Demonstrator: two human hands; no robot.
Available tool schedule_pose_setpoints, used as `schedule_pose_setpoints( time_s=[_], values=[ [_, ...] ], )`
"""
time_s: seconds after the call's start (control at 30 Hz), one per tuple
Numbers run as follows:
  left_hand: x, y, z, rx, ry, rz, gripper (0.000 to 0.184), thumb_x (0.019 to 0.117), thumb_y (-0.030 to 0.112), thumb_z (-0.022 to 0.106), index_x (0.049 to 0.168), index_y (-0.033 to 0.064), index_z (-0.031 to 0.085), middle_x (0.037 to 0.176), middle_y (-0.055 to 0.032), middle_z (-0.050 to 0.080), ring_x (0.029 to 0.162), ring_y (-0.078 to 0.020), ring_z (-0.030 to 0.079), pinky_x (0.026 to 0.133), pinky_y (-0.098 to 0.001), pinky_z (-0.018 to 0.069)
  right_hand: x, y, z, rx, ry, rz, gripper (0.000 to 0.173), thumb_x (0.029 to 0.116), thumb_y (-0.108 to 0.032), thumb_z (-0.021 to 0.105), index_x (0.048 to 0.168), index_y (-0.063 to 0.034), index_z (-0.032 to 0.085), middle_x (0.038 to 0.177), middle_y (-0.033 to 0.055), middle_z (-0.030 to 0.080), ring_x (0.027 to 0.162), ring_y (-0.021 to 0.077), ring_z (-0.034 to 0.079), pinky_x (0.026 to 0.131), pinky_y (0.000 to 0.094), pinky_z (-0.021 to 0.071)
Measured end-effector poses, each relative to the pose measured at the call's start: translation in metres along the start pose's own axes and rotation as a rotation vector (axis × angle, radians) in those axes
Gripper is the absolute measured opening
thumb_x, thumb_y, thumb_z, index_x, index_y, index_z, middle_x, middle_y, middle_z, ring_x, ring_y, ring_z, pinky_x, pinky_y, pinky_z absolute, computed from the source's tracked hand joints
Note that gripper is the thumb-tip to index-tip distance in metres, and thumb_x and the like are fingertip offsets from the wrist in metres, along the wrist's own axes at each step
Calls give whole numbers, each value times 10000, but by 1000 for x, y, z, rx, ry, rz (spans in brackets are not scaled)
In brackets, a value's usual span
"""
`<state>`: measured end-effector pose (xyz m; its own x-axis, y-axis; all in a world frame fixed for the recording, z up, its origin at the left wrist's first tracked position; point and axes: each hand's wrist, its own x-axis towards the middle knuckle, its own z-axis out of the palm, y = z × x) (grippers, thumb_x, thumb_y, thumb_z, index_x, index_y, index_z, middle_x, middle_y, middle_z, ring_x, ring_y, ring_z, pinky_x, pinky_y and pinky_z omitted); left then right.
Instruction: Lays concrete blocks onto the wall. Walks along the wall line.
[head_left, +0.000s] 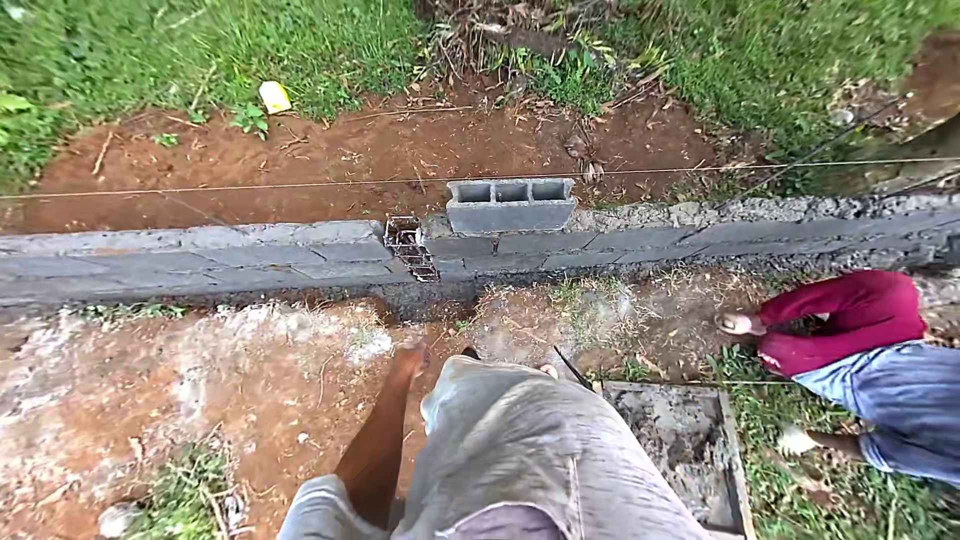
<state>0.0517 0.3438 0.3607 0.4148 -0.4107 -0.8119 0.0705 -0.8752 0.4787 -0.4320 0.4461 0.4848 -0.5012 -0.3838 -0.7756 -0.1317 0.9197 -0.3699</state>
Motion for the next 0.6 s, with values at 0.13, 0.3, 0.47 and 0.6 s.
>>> schedule_pose_setpoints(
  time_s=[0.13, 0.3, 0.47, 0.6],
  values=[
    [-13, -58, -34, 267, -115, -94, 401, 1048, 316, 599, 1199, -48, 670, 1136, -241, 685, 1005, -337, 669, 893, -519, 546, -34, 12, 32, 70, -4, 143, 362, 1109, -114, 449, 1354, 131, 551, 1349, 282, 620, 1206, 308, 641, 1052, 415, 485],
    [-28, -86, -78, 468, -207, -205, 305, 1062, 187, 558, 1227, -61, 624, 1101, -217, 645, 902, -275, 621, 826, -443, 524, -86, 9, 71, 408, 64, 173, 373, 1115, -91, 412, 1402, 142, 465, 1319, 345, 604, 1096, 372, 683, 918, 449, 561],
    [19, -92, -106, 292, -124, -198, 300, 1029, 181, 616, 1227, -43, 638, 1087, -218, 661, 890, -283, 643, 796, -451, 553, -116, 23, 82, 353, 44, 193, 393, 1123, -106, 402, 1446, 116, 434, 1335, 339, 594, 1064, 375, 689, 900, 456, 562],
    [33, -53, -112, 141, -53, -164, 409, 1075, 261, 546, 1342, -49, 566, 1180, -245, 650, 954, -301, 667, 847, -461, 563, -65, 105, 76, 305, 79, 229, 403, 1128, -174, 418, 1458, 55, 454, 1258, 286, 639, 958, 286, 695, 826, 429, 569]
  ],
)
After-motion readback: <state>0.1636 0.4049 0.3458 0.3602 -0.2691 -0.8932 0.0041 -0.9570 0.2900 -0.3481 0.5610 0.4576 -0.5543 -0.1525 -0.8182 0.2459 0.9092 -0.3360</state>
